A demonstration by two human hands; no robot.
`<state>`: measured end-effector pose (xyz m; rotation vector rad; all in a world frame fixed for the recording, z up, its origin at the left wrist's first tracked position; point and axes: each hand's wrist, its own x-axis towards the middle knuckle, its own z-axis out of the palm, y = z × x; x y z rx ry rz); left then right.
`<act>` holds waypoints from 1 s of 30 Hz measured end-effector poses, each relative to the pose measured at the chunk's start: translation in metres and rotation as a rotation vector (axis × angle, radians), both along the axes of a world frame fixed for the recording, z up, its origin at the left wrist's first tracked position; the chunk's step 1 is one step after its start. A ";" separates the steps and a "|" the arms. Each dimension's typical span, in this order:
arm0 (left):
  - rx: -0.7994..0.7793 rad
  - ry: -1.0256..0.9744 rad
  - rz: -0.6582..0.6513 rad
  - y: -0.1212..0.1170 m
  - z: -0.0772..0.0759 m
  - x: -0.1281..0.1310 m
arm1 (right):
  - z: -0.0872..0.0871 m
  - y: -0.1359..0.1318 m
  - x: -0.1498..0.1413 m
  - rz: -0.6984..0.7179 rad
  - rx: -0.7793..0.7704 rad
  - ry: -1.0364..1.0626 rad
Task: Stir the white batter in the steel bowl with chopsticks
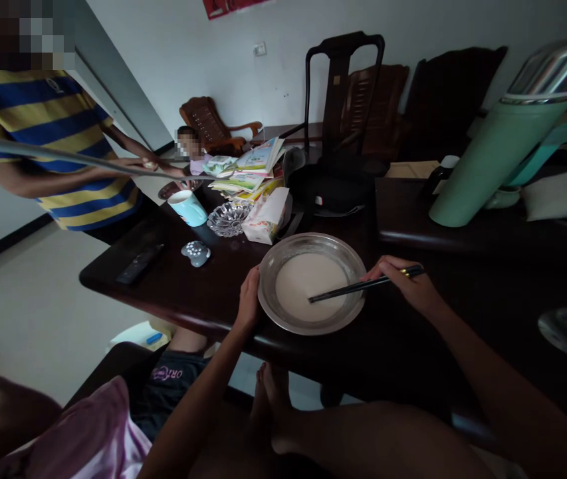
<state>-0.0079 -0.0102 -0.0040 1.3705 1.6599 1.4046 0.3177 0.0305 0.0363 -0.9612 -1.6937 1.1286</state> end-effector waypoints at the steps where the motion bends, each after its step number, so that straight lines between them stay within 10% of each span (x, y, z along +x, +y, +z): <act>1: 0.001 0.003 0.001 0.000 0.000 0.000 | 0.000 -0.001 -0.001 0.043 0.010 -0.013; 30: 0.018 -0.027 -0.014 -0.002 0.000 -0.001 | 0.001 -0.003 -0.001 0.048 0.027 -0.018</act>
